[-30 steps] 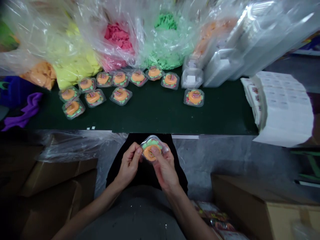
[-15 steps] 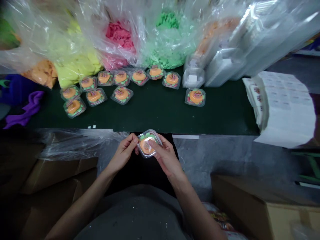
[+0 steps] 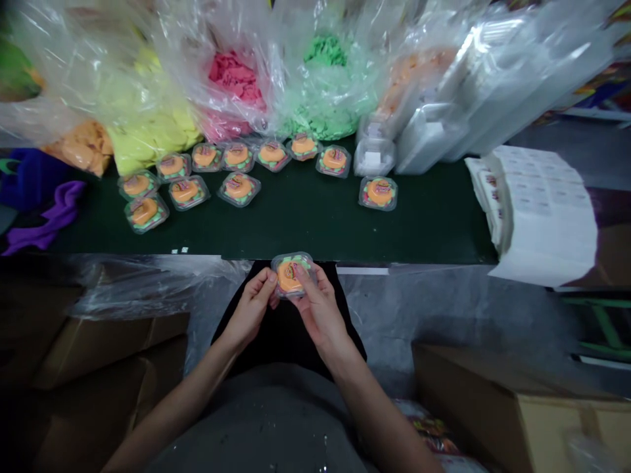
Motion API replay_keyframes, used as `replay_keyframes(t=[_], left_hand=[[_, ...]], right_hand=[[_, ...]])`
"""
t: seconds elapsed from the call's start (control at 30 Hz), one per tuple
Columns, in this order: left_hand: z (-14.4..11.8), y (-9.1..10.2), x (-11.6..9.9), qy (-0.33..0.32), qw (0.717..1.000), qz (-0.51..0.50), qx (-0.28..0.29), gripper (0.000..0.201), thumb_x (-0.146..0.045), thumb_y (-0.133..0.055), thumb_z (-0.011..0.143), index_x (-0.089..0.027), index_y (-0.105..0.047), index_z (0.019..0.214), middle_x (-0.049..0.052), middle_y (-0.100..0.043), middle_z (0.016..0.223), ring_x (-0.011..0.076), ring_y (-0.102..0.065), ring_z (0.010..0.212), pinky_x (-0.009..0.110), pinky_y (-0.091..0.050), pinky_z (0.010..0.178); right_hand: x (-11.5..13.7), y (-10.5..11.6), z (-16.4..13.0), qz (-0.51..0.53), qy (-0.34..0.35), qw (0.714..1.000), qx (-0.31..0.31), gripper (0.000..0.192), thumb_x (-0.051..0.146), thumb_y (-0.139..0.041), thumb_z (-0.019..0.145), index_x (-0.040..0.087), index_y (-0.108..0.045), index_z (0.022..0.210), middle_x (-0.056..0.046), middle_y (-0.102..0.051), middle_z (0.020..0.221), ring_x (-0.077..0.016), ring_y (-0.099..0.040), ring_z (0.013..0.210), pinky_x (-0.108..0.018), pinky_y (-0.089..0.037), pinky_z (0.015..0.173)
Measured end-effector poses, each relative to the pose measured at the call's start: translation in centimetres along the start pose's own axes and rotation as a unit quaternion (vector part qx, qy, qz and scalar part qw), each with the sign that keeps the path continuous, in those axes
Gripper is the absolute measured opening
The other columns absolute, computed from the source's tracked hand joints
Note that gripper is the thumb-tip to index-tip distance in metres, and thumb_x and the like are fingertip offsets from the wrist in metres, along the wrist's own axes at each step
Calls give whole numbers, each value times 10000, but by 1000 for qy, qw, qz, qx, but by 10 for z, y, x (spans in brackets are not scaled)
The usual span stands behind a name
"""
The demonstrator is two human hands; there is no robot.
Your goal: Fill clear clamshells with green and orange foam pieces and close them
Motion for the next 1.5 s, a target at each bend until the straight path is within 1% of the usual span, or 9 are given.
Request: replay_keyframes(t=[0.17, 0.27, 0.5, 0.67, 0.87, 1.07, 1.33, 1.4, 1.5], left_hand=[[14, 7, -8, 73, 992, -93, 34, 446, -497, -749, 857, -188, -452, 735, -86, -353, 583, 57, -274, 501, 183, -265, 490], [18, 8, -10, 74, 993, -82, 45, 431, -486, -750, 861, -186, -463, 745, -87, -350, 581, 59, -265, 506, 182, -263, 491], [10, 5, -21, -22, 993, 92, 70, 410, -506, -585, 978, -179, -497, 748, -48, -437, 637, 94, -375, 597, 218, -323, 590], [9, 21, -57, -76, 977, 198, 36, 259, -443, -639, 949, -187, -618, 987, 5, -588, 903, 131, -516, 792, 245, -410, 736], [12, 9, -57, 8, 937, 240, 256, 220, -381, -660, 928, -165, -651, 889, -19, -565, 760, 119, -464, 688, 247, -365, 646], [15, 17, -51, 41, 958, 199, 204, 269, -420, -706, 878, -154, -675, 851, -5, -595, 749, 119, -474, 676, 244, -370, 654], [4, 30, -26, -17, 997, 40, -69, 303, -444, -749, 847, -161, -647, 810, -2, -592, 754, 128, -493, 703, 232, -404, 700], [2, 30, -24, -11, 998, 48, -40, 299, -443, -728, 873, -164, -634, 822, -2, -583, 758, 128, -494, 708, 233, -404, 703], [1, 25, -32, 0, 987, 124, 98, 284, -434, -672, 925, -171, -603, 843, -2, -560, 766, 129, -482, 709, 236, -387, 678]], right_hand=[[-1, 4, 5, 14, -94, 995, 31, 370, 569, -748, 847, 275, -683, 1062, -44, -748, 1196, -273, -659, 1200, -518, -562, 986], [3, 6, 6, 18, -74, 997, 32, 276, 462, -810, 821, 280, -675, 979, -11, -757, 1137, -259, -672, 1170, -524, -560, 993], [24, -4, -2, -81, -11, 994, 74, 371, 452, -794, 834, 321, -657, 1153, -12, -710, 1220, -247, -678, 1119, -473, -594, 927], [35, -8, -11, -275, -42, 941, 191, 641, 345, -848, 785, 312, -562, 1358, -36, -695, 1246, -206, -677, 1108, -384, -538, 994], [16, -6, -11, -323, -88, 895, 294, 782, 296, -842, 790, 292, -401, 1436, -41, -702, 1164, -183, -694, 1029, -377, -541, 935], [22, -8, -7, -323, -75, 921, 206, 640, 324, -876, 742, 278, -547, 1288, -13, -741, 1039, -167, -706, 864, -345, -560, 826], [17, -5, -10, -202, 16, 975, 90, 421, 344, -848, 789, 293, -684, 1173, -14, -741, 1112, -175, -691, 951, -304, -560, 852], [17, -2, -12, -203, 9, 974, 99, 392, 346, -824, 816, 298, -693, 1182, -17, -738, 1136, -176, -690, 968, -305, -565, 847], [22, -2, -16, -252, -8, 956, 147, 395, 315, -820, 819, 300, -702, 1195, -13, -745, 1126, -171, -691, 976, -305, -555, 871]])
Point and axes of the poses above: each hand's wrist, its own z-axis towards the middle knuckle, its own y-axis out of the back of the hand, x = y × z, the point moved 6 cm from there along z, towards the middle knuckle
